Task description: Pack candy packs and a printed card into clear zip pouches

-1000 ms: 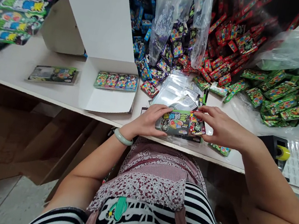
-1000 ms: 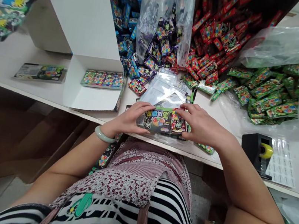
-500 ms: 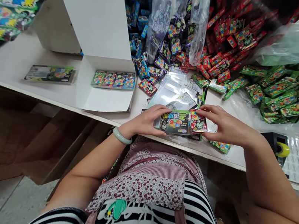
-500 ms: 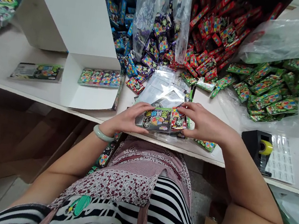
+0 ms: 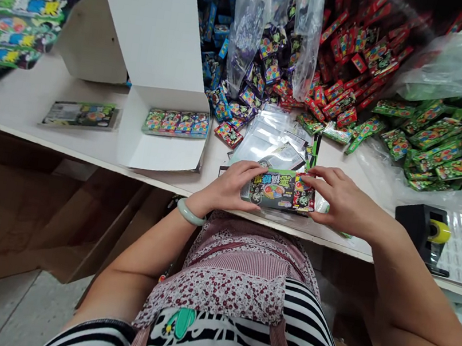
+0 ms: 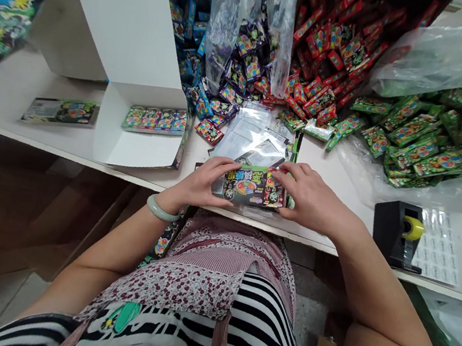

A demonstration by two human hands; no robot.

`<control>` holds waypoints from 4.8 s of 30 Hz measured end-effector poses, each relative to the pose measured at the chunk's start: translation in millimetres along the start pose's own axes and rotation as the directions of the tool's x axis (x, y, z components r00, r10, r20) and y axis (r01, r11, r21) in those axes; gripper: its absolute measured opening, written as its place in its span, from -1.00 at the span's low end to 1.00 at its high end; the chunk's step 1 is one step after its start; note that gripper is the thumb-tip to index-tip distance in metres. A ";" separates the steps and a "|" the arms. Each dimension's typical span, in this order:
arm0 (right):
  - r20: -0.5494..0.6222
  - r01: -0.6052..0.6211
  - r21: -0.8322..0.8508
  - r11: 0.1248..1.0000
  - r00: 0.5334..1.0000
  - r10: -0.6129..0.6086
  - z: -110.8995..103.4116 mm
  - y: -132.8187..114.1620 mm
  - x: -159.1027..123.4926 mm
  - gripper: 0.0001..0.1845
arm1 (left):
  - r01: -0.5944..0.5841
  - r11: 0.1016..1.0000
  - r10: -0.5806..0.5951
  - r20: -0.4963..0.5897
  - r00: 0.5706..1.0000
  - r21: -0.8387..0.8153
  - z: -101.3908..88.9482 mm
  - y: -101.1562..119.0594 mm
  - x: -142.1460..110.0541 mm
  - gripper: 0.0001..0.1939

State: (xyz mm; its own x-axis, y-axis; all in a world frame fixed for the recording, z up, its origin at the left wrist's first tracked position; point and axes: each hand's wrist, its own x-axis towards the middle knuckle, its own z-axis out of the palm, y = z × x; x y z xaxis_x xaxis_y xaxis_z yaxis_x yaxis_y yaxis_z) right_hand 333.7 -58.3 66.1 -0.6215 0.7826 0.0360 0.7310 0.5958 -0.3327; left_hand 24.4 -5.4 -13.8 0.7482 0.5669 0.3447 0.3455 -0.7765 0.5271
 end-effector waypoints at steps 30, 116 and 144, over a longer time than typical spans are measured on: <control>-0.133 -0.119 -0.119 0.986 0.986 0.103 79.4 29.2 271.2 -0.51 | 0.041 0.993 -0.080 -0.376 0.923 -0.111 -30.6 14.9 -23.3 0.04; 0.006 -0.167 0.954 0.250 0.841 0.541 57.6 34.2 212.4 -0.53 | -0.007 0.972 -0.127 -0.549 0.826 -0.235 -18.9 2.1 -39.3 -0.03; -0.417 -0.269 0.235 0.934 0.840 0.347 80.8 30.4 50.6 -0.41 | 0.222 0.973 -0.228 -0.333 0.915 -0.057 -17.7 12.2 -31.6 -0.11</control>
State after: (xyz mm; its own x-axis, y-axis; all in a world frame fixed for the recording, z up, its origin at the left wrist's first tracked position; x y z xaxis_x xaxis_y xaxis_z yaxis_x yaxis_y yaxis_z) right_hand 301.7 -15.1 -18.4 -0.1514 0.9394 0.3076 0.7839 0.3037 -0.5416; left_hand -5.1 -27.8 -4.5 0.4171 0.7876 0.4535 0.4706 -0.6140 0.6336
